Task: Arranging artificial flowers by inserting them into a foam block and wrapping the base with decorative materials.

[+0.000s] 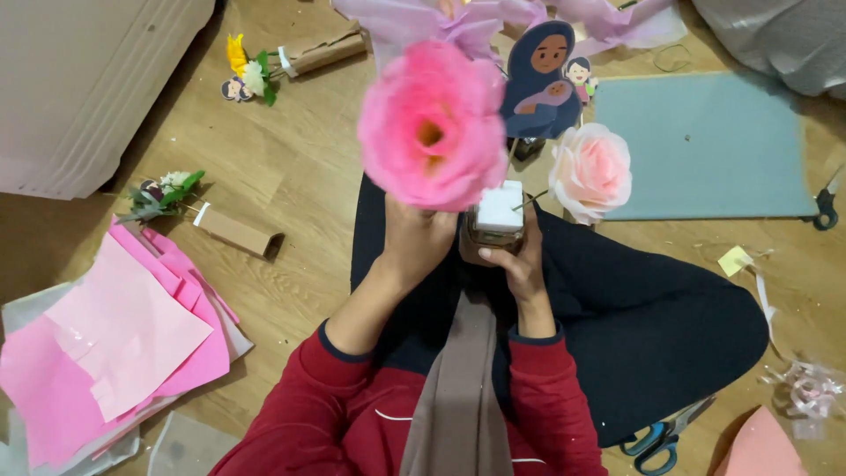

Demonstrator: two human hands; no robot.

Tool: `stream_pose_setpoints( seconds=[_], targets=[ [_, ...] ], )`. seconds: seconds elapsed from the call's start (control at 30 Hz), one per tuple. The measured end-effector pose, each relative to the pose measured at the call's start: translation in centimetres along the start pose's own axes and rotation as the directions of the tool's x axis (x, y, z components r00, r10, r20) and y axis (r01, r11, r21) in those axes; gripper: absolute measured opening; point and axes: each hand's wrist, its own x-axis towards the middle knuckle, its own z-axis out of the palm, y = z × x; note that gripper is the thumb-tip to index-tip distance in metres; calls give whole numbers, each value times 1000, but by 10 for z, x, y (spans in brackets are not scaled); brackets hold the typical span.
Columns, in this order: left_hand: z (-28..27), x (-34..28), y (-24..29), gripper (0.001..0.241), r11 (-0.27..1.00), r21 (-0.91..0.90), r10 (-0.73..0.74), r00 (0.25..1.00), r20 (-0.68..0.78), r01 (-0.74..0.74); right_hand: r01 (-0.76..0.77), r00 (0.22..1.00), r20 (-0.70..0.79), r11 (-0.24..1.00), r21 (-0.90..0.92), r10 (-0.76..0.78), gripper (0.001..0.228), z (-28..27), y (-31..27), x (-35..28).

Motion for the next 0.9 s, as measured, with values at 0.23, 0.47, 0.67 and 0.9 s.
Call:
stream_pose_setpoints(
  seconds=[0.23, 0.47, 0.67, 0.9],
  targets=[
    [11, -40, -45, 21, 997, 57, -63, 996, 59, 60, -18, 1000, -6, 1000, -18, 18, 92, 6, -2, -1],
    [14, -41, -40, 20, 992, 115, -53, 995, 82, 43, -13, 1000, 21, 1000, -13, 13, 96, 8, 1, 0],
    [12, -39, -37, 19, 987, 156, -56, 992, 113, 38, -5, 999, 32, 1000, 0, 5, 96, 6, 4, 1],
    [13, -33, -35, 18, 977, 213, -58, 988, 146, 26, -9, 999, 31, 1000, 8, 9, 97, 4, 7, 0]
  ],
)
